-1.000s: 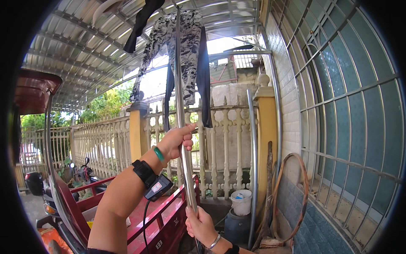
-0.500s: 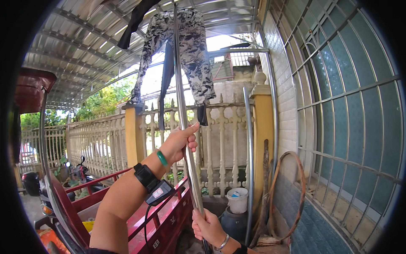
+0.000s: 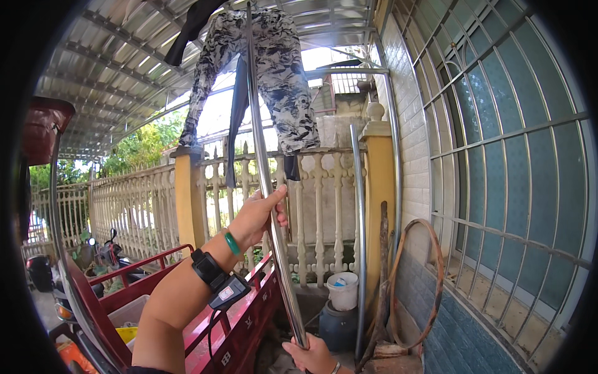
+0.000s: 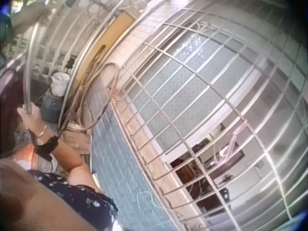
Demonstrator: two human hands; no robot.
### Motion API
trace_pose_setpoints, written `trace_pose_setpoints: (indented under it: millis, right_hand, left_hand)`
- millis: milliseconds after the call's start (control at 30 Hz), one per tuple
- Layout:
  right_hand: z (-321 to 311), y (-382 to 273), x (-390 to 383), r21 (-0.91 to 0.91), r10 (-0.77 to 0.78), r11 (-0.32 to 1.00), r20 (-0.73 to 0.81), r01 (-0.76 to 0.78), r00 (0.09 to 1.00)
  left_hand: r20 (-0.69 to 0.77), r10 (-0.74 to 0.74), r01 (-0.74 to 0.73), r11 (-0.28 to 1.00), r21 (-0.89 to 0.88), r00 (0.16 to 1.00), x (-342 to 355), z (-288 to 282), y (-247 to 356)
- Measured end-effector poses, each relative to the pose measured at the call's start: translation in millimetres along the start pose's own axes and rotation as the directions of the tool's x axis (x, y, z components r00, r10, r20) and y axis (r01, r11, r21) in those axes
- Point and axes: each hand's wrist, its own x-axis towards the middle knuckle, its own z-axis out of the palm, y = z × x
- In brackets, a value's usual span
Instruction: The person picks up clothing items one at a time from a basin, places each item onto a hanger, and then hangs the hanger on a metal rod using a reaching tool.
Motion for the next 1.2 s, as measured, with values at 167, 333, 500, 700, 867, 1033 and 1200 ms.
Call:
trace_pose_setpoints:
  millis: [167, 333, 500, 700, 867, 1033, 1200]
  right_hand:
    - [-9, 45, -9, -0.049, -0.096, 0.994, 0.106, 0.102, 0.99]
    - [-17, 81, -12, 0.037, 0.082, 0.995, 0.185, -0.09, 0.979]
    - [-46, 154, -13, -0.104, 0.027, 0.994, 0.06, -0.02, 0.998]
    - [-61, 121, -52, -0.355, -0.278, 0.93, -0.496, 0.1, 0.823]
    - [-96, 111, -112, -0.557, -0.329, 0.809, -0.693, -0.187, 0.641]
    - [-95, 55, -244, -0.28, -0.196, 0.951, -0.876, -0.133, 0.44]
    - [-77, 37, -437, -0.291, -0.207, 0.941, -0.901, -0.176, 0.382]
  left_hand:
    - [-0.012, -0.018, 0.019, 0.996, 0.088, 1.0, -1, -16, 1]
    - [0.001, 0.085, -0.085, 0.991, 0.106, 0.996, 5, -27, 5]
    - [0.049, 0.174, -0.173, 0.984, -0.042, 0.983, 21, -16, 3]
    - [0.213, 0.12, -0.108, 0.992, -0.067, 0.97, -16, 54, -45]
    - [0.351, 0.232, -0.143, 0.955, -0.262, 0.907, -57, 142, -73]
    - [0.56, 0.264, -0.079, 0.94, -0.331, 0.785, -128, 257, -55]
    - [0.717, 0.479, 0.128, 0.78, -0.612, 0.507, -244, 364, 1]
